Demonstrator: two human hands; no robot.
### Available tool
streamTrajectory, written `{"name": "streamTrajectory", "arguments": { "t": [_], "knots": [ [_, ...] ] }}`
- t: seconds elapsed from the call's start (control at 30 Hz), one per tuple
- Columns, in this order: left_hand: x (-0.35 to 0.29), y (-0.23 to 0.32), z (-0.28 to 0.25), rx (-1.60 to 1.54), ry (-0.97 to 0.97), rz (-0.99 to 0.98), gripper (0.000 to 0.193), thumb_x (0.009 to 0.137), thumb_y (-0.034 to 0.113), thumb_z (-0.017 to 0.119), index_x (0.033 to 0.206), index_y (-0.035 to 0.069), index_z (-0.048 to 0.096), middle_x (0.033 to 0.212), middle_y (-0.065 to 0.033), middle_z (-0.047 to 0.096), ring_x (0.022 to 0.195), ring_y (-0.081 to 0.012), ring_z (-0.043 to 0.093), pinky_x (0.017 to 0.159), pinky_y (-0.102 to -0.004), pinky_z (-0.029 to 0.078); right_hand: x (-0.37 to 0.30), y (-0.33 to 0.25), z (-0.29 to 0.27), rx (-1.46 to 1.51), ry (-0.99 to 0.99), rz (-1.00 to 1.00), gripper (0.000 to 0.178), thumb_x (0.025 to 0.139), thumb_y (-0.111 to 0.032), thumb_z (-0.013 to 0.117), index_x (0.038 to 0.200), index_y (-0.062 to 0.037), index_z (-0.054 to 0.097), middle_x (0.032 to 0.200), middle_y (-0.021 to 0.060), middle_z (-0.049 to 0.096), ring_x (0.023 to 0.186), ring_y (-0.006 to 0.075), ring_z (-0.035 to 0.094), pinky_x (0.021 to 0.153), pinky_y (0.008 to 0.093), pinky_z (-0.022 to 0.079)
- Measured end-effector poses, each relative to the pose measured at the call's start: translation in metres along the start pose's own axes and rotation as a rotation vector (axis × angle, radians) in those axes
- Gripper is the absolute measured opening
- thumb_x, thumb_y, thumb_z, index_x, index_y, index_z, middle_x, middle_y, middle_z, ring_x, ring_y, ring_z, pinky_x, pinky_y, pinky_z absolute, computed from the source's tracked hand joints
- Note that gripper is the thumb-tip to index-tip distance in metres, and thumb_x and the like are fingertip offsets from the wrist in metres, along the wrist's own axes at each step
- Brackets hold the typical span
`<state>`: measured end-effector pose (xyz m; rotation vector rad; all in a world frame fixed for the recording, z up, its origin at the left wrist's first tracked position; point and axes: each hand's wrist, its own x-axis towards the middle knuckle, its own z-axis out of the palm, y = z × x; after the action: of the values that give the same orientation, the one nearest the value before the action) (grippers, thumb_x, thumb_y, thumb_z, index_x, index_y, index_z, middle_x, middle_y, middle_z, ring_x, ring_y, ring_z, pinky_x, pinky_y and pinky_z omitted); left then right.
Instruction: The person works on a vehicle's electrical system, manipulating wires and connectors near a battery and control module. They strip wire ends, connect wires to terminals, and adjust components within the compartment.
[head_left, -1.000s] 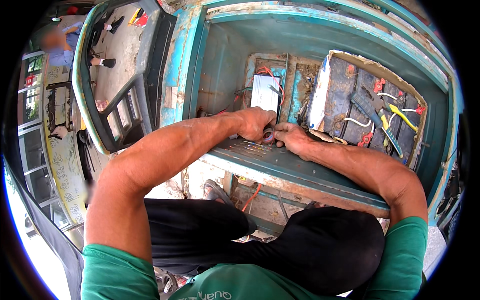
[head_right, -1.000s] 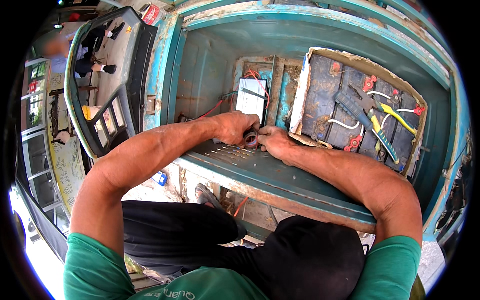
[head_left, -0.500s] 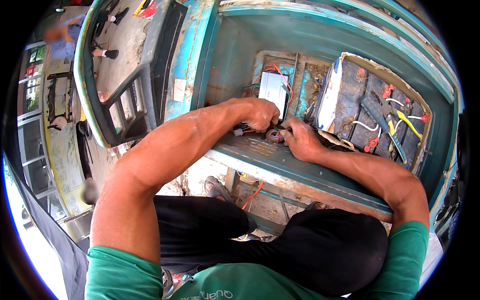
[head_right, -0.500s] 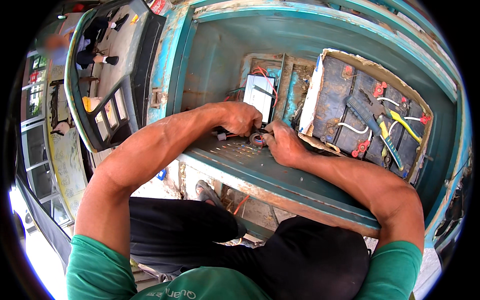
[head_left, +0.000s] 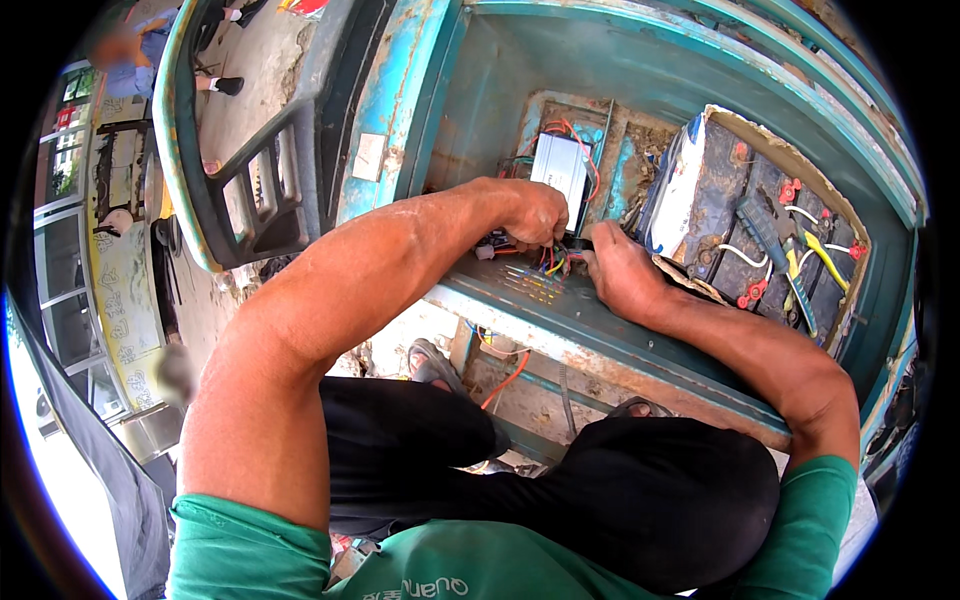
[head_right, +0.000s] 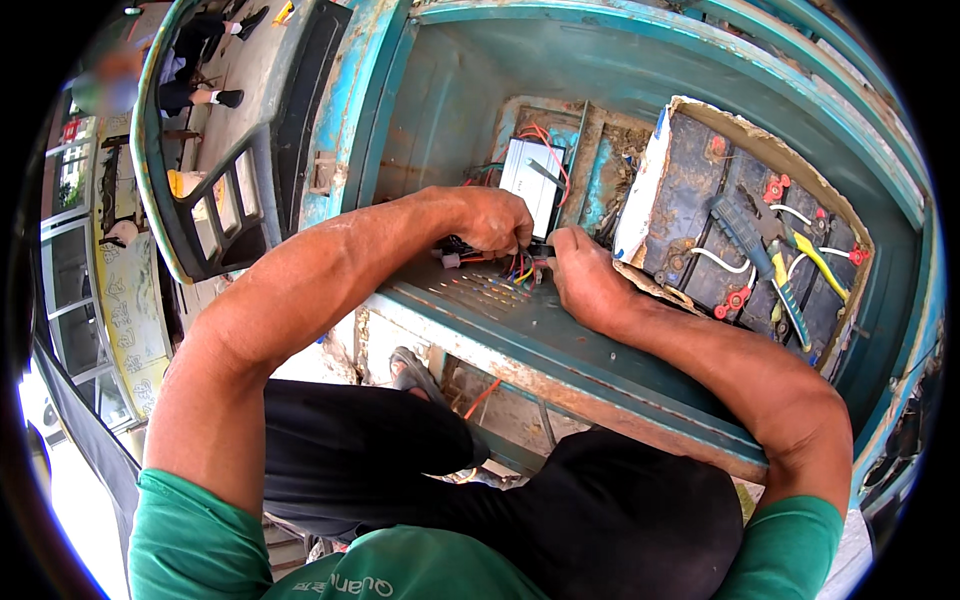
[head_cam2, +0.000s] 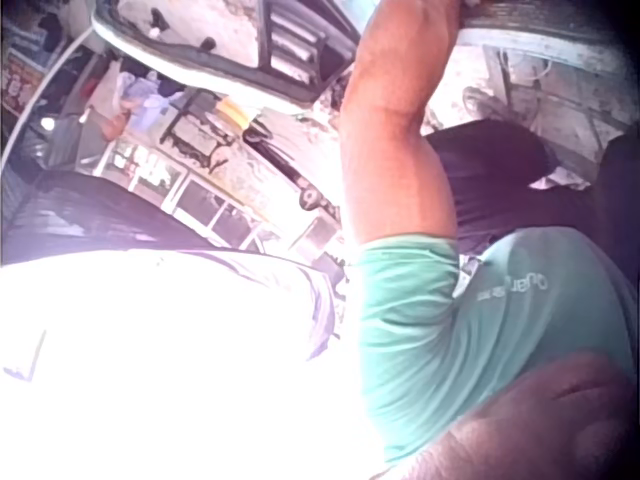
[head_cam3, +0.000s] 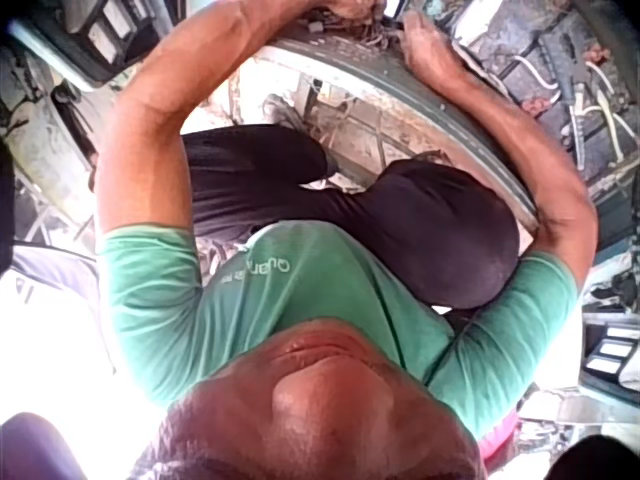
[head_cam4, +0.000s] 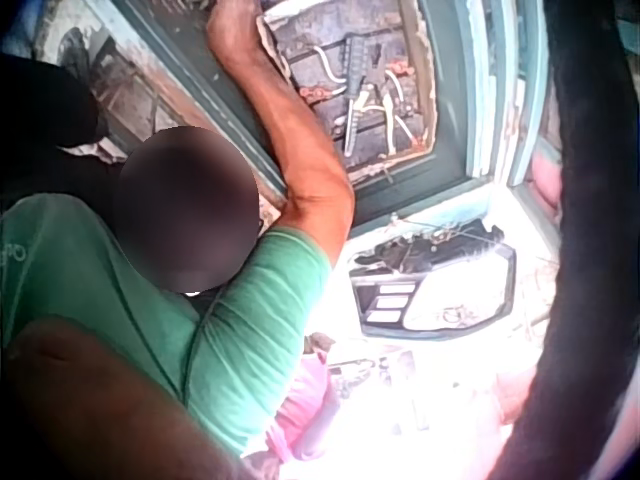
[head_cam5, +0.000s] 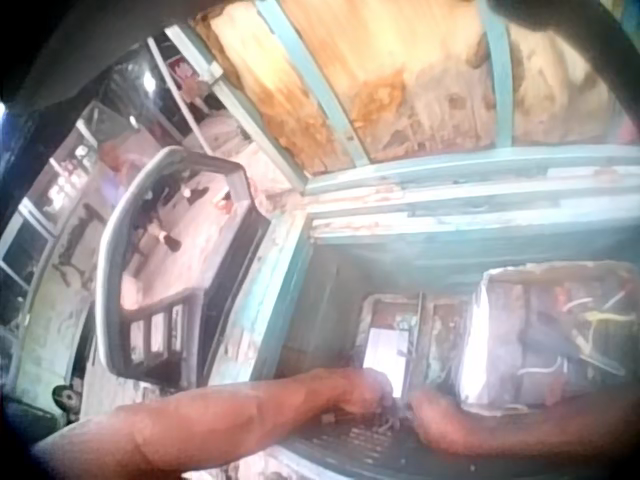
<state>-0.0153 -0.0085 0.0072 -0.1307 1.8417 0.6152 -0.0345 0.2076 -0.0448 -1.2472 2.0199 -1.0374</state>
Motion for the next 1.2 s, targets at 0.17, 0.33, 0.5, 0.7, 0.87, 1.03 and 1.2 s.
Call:
{"name": "streamTrajectory", "arguments": {
  "t": [0.17, 0.33, 0.5, 0.7, 0.87, 1.03, 1.2],
  "knots": [
    [0.003, -0.008, 0.001, 0.104, 0.066, 0.092, 0.022, 0.086, 0.010, 0.069, 0.106, 0.002, 0.073, 0.092, -0.0121, 0.075, 0.084, -0.0245, 0.071, 0.077, -0.0382, 0.054, 0.001, 0.004, 0.001, 0.069, 0.096, -0.104, 0.029, 0.084, 0.005, 0.060, 0.112, 0.0019, 0.053, 0.104, 0.0276, 0.054, 0.095, 0.0497, 0.058, 0.085, 0.0529, 0.049],
    [0.004, -0.001, -0.001, 0.152, 0.051, 0.073, 0.021, 0.085, 0.011, 0.070, 0.104, 0.003, 0.074, 0.094, -0.0120, 0.075, 0.090, -0.0255, 0.070, 0.079, -0.0391, 0.053, 0.008, 0.000, 0.003, 0.151, 0.090, 0.120, 0.031, 0.075, 0.010, 0.058, 0.105, 0.0030, 0.058, 0.101, 0.0258, 0.058, 0.101, 0.0475, 0.059, 0.090, 0.0505, 0.048],
    [0.005, -0.002, -0.001, 0.121, 0.039, 0.034, 0.022, 0.085, 0.013, 0.072, 0.105, 0.003, 0.074, 0.093, -0.0123, 0.075, 0.089, -0.0247, 0.070, 0.079, -0.0388, 0.053, 0.014, -0.005, 0.001, 0.258, 0.029, 0.248, 0.027, 0.073, 0.009, 0.061, 0.099, 0.0013, 0.061, 0.098, 0.0220, 0.061, 0.101, 0.0400, 0.061, 0.091, 0.0464, 0.049],
    [0.006, -0.005, -0.002, 0.111, 0.034, 0.037, 0.024, 0.085, 0.015, 0.073, 0.108, 0.006, 0.075, 0.093, -0.0123, 0.075, 0.090, -0.0264, 0.070, 0.080, -0.0401, 0.053, 0.012, -0.013, -0.007, 0.256, 0.059, 0.139, 0.029, 0.073, 0.007, 0.065, 0.101, 0.0017, 0.060, 0.103, 0.0158, 0.059, 0.102, 0.0298, 0.061, 0.089, 0.0374, 0.051],
    [0.004, -0.005, -0.002, 0.124, 0.057, 0.058, 0.024, 0.086, 0.016, 0.071, 0.107, 0.006, 0.076, 0.098, -0.0148, 0.075, 0.093, -0.0299, 0.070, 0.083, -0.0415, 0.053, 0.014, -0.019, -0.004, 0.379, 0.129, 0.127, 0.044, 0.075, 0.005, 0.067, 0.117, 0.0004, 0.059, 0.107, 0.0121, 0.057, 0.102, 0.0245, 0.061, 0.091, 0.0356, 0.053],
    [-0.005, 0.009, -0.003, 0.251, 0.136, -0.037, 0.028, 0.086, 0.019, 0.066, 0.108, 0.004, 0.075, 0.106, -0.0190, 0.073, 0.102, -0.0358, 0.069, 0.088, -0.0441, 0.052, 0.014, -0.023, -0.004, 0.523, -0.042, 0.247, 0.046, 0.079, 0.002, 0.071, 0.124, 0.0021, 0.058, 0.110, 0.0120, 0.061, 0.100, 0.0208, 0.062, 0.091, 0.0349, 0.054],
    [0.003, 0.000, -0.001, 0.236, 0.153, 0.061, 0.030, 0.085, 0.019, 0.065, 0.109, 0.004, 0.073, 0.109, -0.0208, 0.072, 0.104, -0.0369, 0.068, 0.091, -0.0448, 0.051, 0.015, -0.008, -0.001, 0.531, -0.073, 0.247, 0.039, 0.085, -0.005, 0.074, 0.120, 0.0032, 0.061, 0.109, 0.0137, 0.067, 0.097, 0.0197, 0.066, 0.082, 0.0336, 0.056]
  ]
}}
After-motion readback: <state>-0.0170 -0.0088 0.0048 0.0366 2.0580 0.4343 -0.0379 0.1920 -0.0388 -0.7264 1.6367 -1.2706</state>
